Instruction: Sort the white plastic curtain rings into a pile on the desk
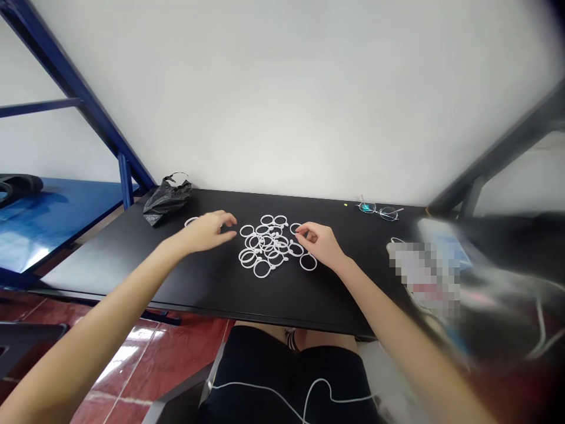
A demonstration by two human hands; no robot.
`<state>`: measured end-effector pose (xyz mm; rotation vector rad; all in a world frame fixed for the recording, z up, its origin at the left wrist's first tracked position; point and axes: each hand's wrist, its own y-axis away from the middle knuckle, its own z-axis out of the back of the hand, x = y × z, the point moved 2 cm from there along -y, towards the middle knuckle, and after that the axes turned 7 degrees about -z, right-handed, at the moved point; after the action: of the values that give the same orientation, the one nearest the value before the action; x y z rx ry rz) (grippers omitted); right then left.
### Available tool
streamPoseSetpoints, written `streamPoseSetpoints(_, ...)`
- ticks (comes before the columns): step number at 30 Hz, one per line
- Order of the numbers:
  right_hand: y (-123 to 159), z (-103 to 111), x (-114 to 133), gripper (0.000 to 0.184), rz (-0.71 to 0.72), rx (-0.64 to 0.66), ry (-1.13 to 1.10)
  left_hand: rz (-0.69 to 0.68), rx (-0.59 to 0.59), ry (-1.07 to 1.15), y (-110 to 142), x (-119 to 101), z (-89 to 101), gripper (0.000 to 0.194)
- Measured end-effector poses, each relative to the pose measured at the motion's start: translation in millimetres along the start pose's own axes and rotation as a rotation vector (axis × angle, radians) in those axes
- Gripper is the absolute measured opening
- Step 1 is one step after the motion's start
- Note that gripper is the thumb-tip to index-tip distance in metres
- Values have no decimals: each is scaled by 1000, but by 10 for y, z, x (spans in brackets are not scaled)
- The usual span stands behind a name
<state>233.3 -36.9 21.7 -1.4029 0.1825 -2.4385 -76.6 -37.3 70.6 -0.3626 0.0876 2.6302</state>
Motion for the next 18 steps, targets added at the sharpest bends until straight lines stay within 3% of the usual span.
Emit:
streamPoseSetpoints(3, 6, 0, -22, 13, 75, 35, 72, -121, 38, 70, -34, -244, -225, 47)
streamPoseSetpoints(9, -11, 7, -39, 13, 65, 8, 89, -26, -65, 45, -200, -170, -483, 42)
streamPoseSetpoints(15, -19, 15, -54, 12, 52, 1, 89, 126, 100, 13, -428, -141, -524, 19)
streamPoseSetpoints(18, -22, 17, -67, 12, 56, -6, 90, 144, 92, 60, -493, -139, -442, 12)
